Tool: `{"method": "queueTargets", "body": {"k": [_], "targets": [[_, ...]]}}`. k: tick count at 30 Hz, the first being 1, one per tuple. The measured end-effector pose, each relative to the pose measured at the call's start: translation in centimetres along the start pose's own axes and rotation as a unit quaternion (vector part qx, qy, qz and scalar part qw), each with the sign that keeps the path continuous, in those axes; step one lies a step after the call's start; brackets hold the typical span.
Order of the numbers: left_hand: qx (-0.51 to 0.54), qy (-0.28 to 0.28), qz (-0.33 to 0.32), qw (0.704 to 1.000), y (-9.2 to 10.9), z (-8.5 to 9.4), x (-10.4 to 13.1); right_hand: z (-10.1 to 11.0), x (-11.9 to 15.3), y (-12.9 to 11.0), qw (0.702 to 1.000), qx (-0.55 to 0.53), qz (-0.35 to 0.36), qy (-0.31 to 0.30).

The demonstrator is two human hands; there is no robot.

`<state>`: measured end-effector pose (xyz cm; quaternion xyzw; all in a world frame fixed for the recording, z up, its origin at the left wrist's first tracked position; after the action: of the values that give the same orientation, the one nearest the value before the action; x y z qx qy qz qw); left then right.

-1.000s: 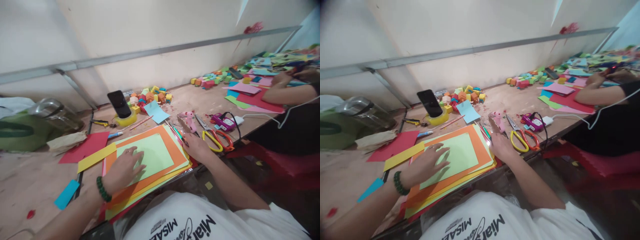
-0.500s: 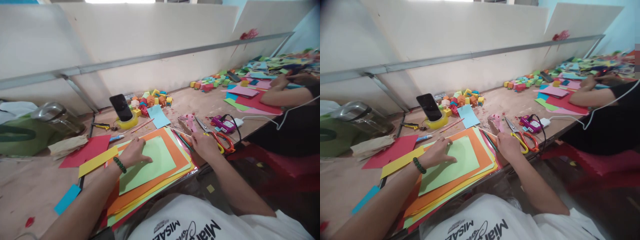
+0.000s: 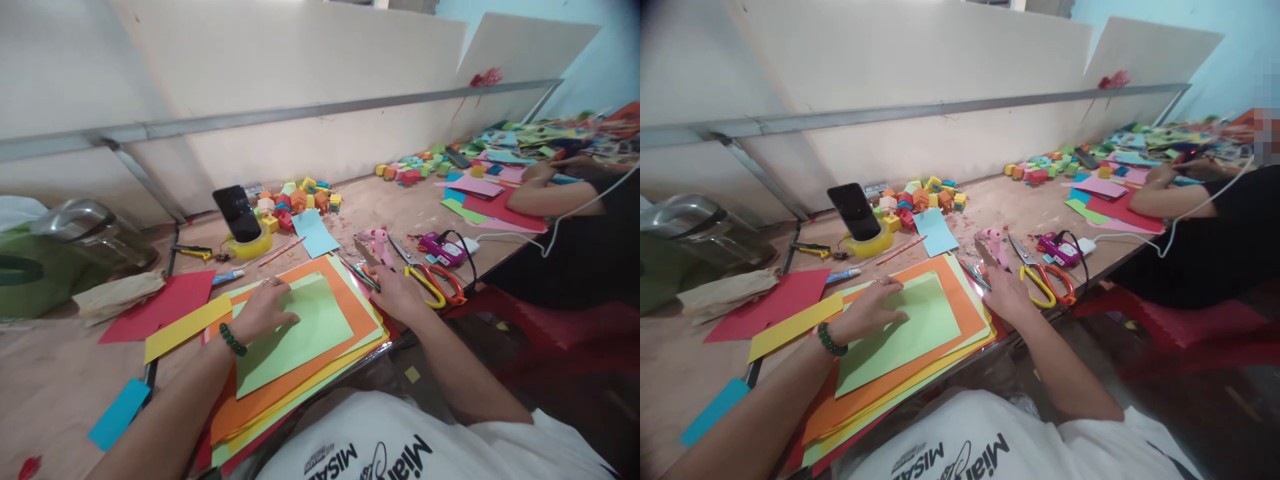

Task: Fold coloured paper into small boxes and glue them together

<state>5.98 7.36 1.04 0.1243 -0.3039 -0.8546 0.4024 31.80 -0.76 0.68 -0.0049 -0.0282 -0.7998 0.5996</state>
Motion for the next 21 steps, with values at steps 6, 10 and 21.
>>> {"method": "queueTargets", "body": {"k": [6, 10, 21], "targets": [[0.079, 0.029, 0.002, 0.996, -0.4, -0.2, 0.0, -0.6, 0.1, 1.6, 0.995, 0.013, -0.013, 0.100], [0.099, 0.041, 0.018, 0.994, -0.1, 0.1, 0.0, -0.1, 1.1, 3.3, 0.979, -0.050, -0.026, 0.195], [0.124, 0.035, 0.023, 0.991, 0.6, 0.4, -0.1, -1.5, 6.1, 2.3, 0.944, -0.323, 0.056, 0.040]]}}
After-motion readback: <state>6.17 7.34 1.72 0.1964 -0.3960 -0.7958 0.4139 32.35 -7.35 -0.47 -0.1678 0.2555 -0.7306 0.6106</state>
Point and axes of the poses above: each hand's wrist, its own x-axis away from the middle knuckle, its own z-axis out of the back of the hand, y = z × x, the point moved 3 cm from there along -x, towards the middle knuckle, and after that the axes turned 13 degrees about x, right-handed, at the moved point
